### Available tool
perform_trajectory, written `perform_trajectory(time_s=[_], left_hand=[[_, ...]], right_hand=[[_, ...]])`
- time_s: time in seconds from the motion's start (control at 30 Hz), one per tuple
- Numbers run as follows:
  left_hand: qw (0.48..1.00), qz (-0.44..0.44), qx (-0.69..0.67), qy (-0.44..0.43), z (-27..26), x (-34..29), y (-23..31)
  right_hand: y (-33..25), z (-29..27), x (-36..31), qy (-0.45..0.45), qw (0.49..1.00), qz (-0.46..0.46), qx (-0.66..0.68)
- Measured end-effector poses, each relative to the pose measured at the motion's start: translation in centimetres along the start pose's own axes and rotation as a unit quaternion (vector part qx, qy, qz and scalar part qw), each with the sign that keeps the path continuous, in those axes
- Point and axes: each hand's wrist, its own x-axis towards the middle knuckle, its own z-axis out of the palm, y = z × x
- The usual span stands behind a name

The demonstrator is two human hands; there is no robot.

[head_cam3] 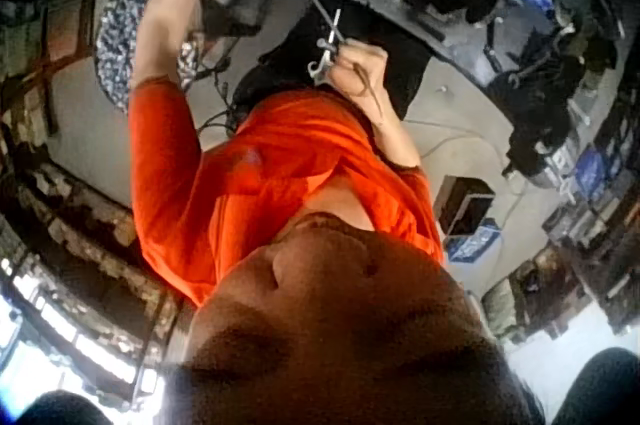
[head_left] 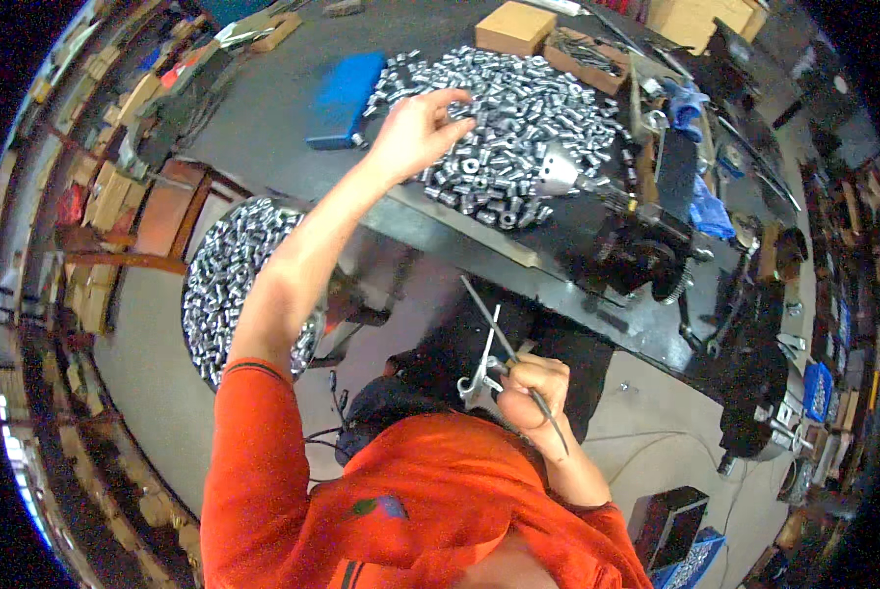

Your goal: The person picks up metal components from a bin, holds them up for a closer look, and then places them onto a large pile on a metal workbench.

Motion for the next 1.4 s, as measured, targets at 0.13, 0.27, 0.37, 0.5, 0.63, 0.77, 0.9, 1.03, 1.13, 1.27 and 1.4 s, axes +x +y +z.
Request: perform_trajectory(time_s=[0.13, 0.27, 0.37, 0.5, 0.63, 0.77, 0.9, 1.03, 1.13, 1.27, 1.4], left_hand=[[0.991, -0.121, -0.058, -0.021, -4.7, -6.9, -2.9], [0.984, -0.149, 0.052, -0.077, -8.9, -17.9, -13.7], [0.941, -0.179, 0.255, -0.128, -9.7, -21.1, -12.2], [0.902, -0.215, 0.364, -0.083, -7.9, -22.8, -13.8], [0.878, -0.240, 0.393, -0.134, -6.9, -21.6, -14.6], [0.909, -0.226, 0.317, -0.147, -7.8, -22.4, -14.6], [0.921, -0.224, 0.291, -0.130, -8.4, -22.4, -11.9], [0.971, -0.222, -0.072, -0.060, -7.9, -21.8, -8.6], [0.912, -0.248, -0.304, -0.121, -6.1, -20.5, -2.2], [0.822, -0.247, -0.473, -0.198, -3.0, -20.9, 1.6], [0.777, -0.268, -0.539, -0.186, -1.0, -21.1, 1.7]], right_hand=[[0.6, 0.9, -0.3, 0.018, 1.000, 0.001, 0.022], [0.8, 1.8, 0.1, -0.019, 0.997, -0.005, 0.080], [0.9, 1.8, 0.3, -0.028, 0.997, -0.002, 0.077], [1.0, 1.9, 0.0, -0.060, 0.995, 0.009, 0.081], [0.5, 1.7, 0.0, -0.062, 0.994, 0.019, 0.092], [0.9, 1.8, -0.7, -0.051, 0.994, 0.046, 0.088], [1.4, 2.2, -0.9, -0.073, 0.990, 0.056, 0.104], [1.0, 1.9, -0.4, -0.078, 0.990, 0.075, 0.086], [0.8, 1.7, 0.1, -0.102, 0.987, 0.082, 0.095], [0.2, 1.6, 1.2, -0.126, 0.985, 0.042, 0.108], [0.5, 1.3, 1.2, -0.132, 0.987, 0.058, 0.071]])
